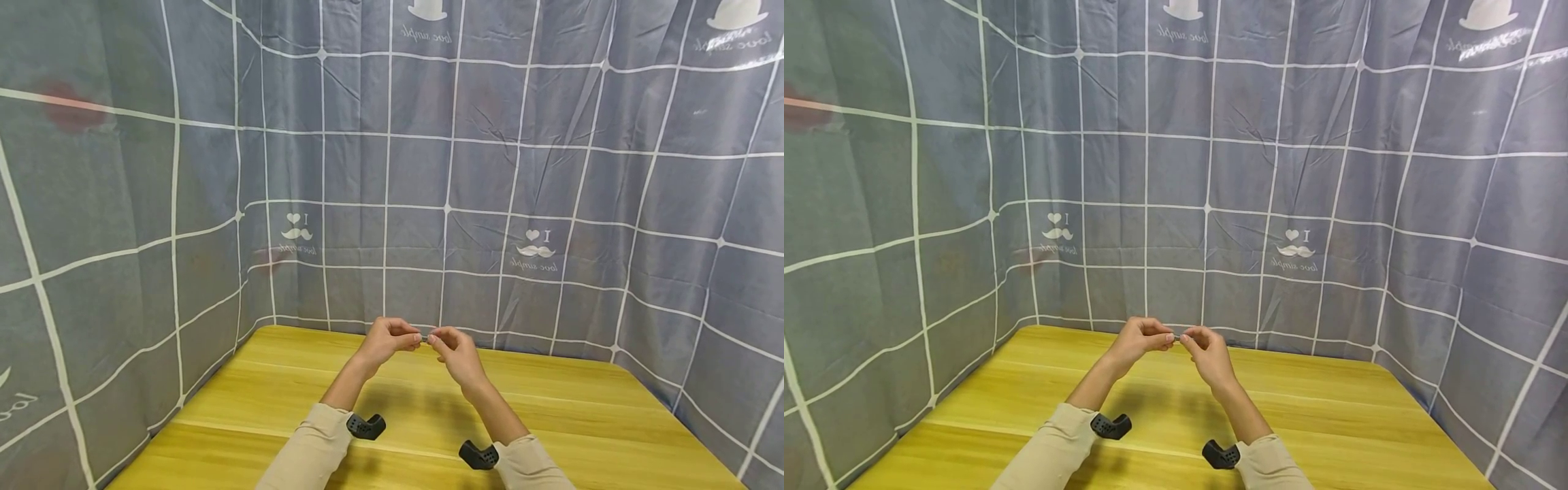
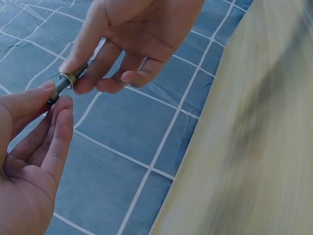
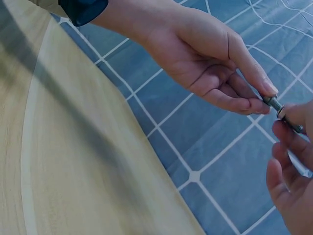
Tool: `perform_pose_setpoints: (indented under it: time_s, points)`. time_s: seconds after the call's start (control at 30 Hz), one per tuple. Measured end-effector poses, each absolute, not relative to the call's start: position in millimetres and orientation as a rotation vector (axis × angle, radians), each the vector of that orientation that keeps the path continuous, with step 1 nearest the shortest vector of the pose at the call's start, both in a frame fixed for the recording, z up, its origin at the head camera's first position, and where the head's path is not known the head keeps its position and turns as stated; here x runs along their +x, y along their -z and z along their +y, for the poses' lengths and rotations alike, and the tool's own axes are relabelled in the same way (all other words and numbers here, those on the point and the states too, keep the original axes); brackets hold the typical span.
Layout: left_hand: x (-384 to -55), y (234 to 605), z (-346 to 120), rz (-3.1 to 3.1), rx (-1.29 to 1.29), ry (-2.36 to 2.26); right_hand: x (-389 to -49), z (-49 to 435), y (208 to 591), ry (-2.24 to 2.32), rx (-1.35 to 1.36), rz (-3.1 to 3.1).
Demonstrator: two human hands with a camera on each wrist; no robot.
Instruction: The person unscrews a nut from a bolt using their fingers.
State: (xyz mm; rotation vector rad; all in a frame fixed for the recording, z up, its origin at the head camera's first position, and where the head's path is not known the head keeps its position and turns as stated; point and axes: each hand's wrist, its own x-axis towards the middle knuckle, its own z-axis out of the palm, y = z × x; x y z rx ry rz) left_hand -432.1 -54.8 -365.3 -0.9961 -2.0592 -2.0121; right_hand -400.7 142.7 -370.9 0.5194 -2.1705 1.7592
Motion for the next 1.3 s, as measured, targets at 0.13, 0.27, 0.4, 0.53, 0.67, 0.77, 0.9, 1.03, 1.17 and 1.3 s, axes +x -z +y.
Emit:
perform_pose_setpoints:
  time_s: [0.13,0.27,0.4,0.53,0.67,0.77,0.9,1.03,1.17,1.3]
  points:
    - [-433,366,-56,-2.055,-1.0,2.016,-401,142,371,-1.766,0.552,-2.148]
    - [-432,364,-56,-2.047,-1.0,2.024,-402,141,371,-1.762,0.51,-2.167]
    - [-432,364,-56,-2.046,-0.994,2.025,-402,141,371,-1.755,0.499,-2.174]
    - [-432,363,-56,-2.053,-0.978,2.032,-399,141,370,-1.77,0.562,-2.14]
    - [-431,363,-56,-2.063,-0.97,2.027,-392,139,364,-1.772,0.555,-2.157]
    - [-431,363,-57,-2.062,-0.98,2.018,-393,139,365,-1.759,0.554,-2.16]
    - [-432,361,-58,-2.049,-0.992,2.019,-402,139,371,-1.778,0.593,-2.123]
    - [-431,361,-58,-2.037,-0.995,2.027,-401,138,370,-1.787,0.571,-2.133]
    - [-431,363,-58,-2.046,-0.986,2.028,-388,137,362,-1.759,0.558,-2.142]
    - [-432,365,-58,-2.057,-0.983,2.023,-373,135,351,-1.756,0.571,-2.14]
